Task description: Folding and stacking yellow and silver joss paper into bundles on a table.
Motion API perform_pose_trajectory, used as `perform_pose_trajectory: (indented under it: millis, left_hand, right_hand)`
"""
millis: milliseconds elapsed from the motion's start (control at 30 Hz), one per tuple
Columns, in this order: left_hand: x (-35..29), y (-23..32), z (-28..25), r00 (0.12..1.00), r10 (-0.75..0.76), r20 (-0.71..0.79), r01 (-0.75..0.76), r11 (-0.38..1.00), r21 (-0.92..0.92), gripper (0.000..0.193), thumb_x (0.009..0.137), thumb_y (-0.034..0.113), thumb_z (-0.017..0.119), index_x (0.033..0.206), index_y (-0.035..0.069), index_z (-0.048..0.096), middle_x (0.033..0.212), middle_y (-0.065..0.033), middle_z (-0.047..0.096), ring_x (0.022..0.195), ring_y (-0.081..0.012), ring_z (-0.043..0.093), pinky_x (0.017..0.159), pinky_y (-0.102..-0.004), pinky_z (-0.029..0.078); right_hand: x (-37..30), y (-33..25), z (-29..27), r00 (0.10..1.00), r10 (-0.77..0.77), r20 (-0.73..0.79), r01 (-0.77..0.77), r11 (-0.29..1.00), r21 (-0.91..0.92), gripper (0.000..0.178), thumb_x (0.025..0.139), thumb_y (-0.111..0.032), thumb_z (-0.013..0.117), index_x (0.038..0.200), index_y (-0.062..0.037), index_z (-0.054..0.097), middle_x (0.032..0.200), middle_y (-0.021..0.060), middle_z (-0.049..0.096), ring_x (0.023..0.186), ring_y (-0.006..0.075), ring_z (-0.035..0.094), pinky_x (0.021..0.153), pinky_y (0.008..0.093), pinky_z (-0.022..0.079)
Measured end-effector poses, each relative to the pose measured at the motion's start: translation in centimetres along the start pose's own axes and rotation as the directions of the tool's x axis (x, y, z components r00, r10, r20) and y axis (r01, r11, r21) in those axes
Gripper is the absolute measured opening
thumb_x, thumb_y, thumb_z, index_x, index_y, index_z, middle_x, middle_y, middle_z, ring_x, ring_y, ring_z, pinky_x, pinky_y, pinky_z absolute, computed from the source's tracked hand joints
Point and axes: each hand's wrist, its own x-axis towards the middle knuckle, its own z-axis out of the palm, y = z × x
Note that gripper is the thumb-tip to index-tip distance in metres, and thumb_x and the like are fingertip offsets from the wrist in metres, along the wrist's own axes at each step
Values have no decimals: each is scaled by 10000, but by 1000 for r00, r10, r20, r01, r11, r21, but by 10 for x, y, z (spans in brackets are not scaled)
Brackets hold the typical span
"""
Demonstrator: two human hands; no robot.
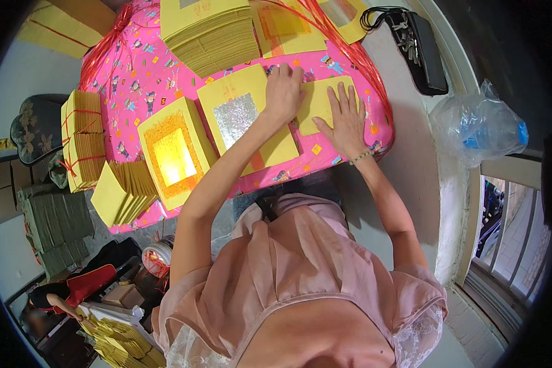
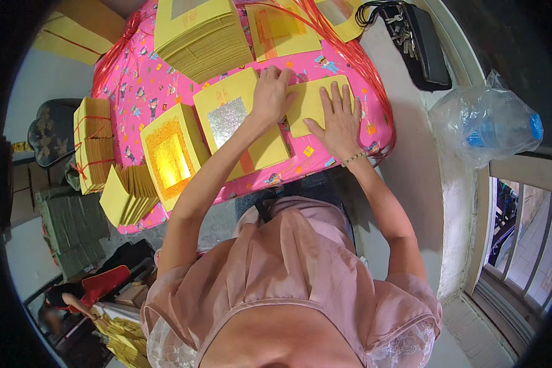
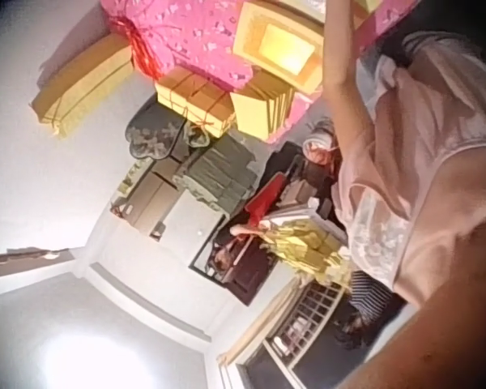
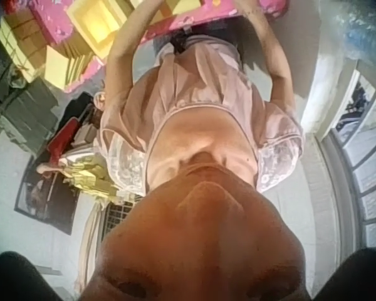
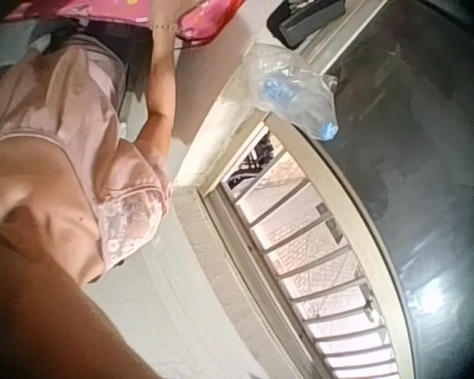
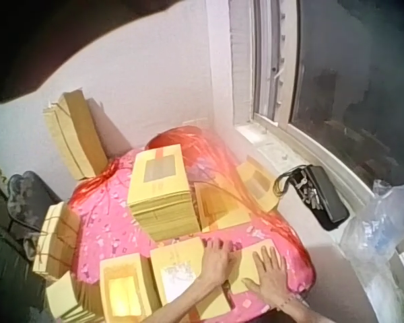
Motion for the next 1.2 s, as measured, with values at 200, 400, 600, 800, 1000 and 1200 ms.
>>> perform_pose_trajectory:
  millis: [200,400,600,800,1000,1200]
  left_hand:
    - [-69,17,-56,994,-39,-97,7,949,-315,320,785,47,715,1091,40,622,958,-174,580,926,-358,555,813,-446,467]
    - [-151,12,-99,985,-171,-9,156,922,-353,270,818,14,675,1085,36,642,972,-158,592,926,-350,553,820,-438,468]
    - [-185,3,-121,978,-205,30,205,938,-278,296,814,6,673,1106,34,636,1000,-141,614,956,-344,554,844,-432,472]
    - [-197,-5,-122,989,-133,72,141,981,-134,332,803,71,697,1127,60,627,1023,-120,617,1002,-320,549,893,-431,438]
    - [-199,-10,-119,992,-91,91,94,995,-32,423,756,148,762,1151,86,626,1046,-96,618,1006,-295,559,921,-434,412]
    - [-200,-16,-115,991,-101,92,107,992,-63,381,759,152,765,1108,71,635,1032,-100,618,983,-299,570,869,-420,440]
  right_hand:
    - [-3,3,-3,1000,9,9,-10,1000,8,815,923,-566,548,1520,-53,336,1599,202,239,1491,404,152,1159,614,144]
    - [2,2,-9,999,-22,31,22,1000,0,795,935,-567,541,1505,-44,358,1570,227,284,1472,422,199,1153,617,151]
    - [7,-23,-48,965,-198,-174,217,972,92,607,917,-405,655,1417,-100,498,1487,157,425,1427,395,313,1131,597,214]
    - [-7,-63,-54,823,-568,-1,542,786,298,477,850,-356,714,1245,-106,616,1280,91,593,1295,278,498,1108,510,329]
    - [-9,-71,-38,781,-624,28,590,752,293,446,819,-306,725,1202,-96,633,1218,75,616,1212,262,542,1032,431,413]
    - [-6,-68,-34,777,-629,-27,599,725,341,296,825,-282,727,1056,-97,716,1110,65,670,1112,256,602,945,397,475]
